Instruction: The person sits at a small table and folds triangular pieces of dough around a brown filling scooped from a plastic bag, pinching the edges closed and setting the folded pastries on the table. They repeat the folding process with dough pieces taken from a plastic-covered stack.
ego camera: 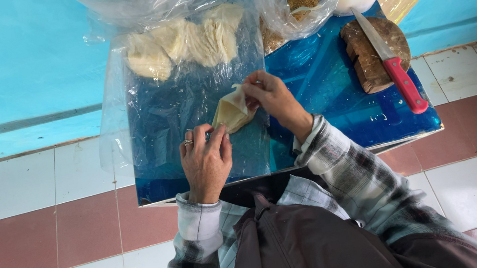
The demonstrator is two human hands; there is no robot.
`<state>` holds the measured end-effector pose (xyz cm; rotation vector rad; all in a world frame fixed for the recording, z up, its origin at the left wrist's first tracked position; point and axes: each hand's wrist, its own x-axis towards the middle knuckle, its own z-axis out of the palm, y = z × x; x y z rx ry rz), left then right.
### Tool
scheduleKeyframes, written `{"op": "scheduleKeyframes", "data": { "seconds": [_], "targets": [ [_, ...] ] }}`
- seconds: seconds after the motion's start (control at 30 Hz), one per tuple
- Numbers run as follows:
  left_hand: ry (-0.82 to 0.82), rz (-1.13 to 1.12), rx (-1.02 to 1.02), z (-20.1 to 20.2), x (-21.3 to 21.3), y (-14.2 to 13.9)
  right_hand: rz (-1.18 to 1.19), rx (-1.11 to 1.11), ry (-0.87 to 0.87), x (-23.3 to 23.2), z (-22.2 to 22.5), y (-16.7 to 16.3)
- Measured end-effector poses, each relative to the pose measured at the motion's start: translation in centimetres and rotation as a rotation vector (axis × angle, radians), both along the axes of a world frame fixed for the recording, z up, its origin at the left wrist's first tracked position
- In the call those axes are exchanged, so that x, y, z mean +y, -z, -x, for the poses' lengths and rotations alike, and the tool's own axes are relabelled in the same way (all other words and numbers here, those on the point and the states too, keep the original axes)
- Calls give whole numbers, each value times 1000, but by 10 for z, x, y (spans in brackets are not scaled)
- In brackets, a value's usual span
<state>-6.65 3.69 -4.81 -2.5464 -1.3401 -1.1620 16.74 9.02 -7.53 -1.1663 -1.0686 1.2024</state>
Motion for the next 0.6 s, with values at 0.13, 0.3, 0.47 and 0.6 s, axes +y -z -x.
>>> {"op": "scheduleKeyframes", "data": {
  "seconds": [0.13,0.3,0.47,0.6],
  "targets": [
    [1,12,-20,1,-1,0,68,290,114,-6,-15,-7],
    [6,23,-30,2,-1,-4,-109,172,253,-44,-57,-45],
    [49,56,-163,0,-5,-15,-404,-940,265,-109,-51,-70],
    [167,67,-208,-23,-22,-22,-577,-1383,161,-135,-12,-72]
  ]
}}
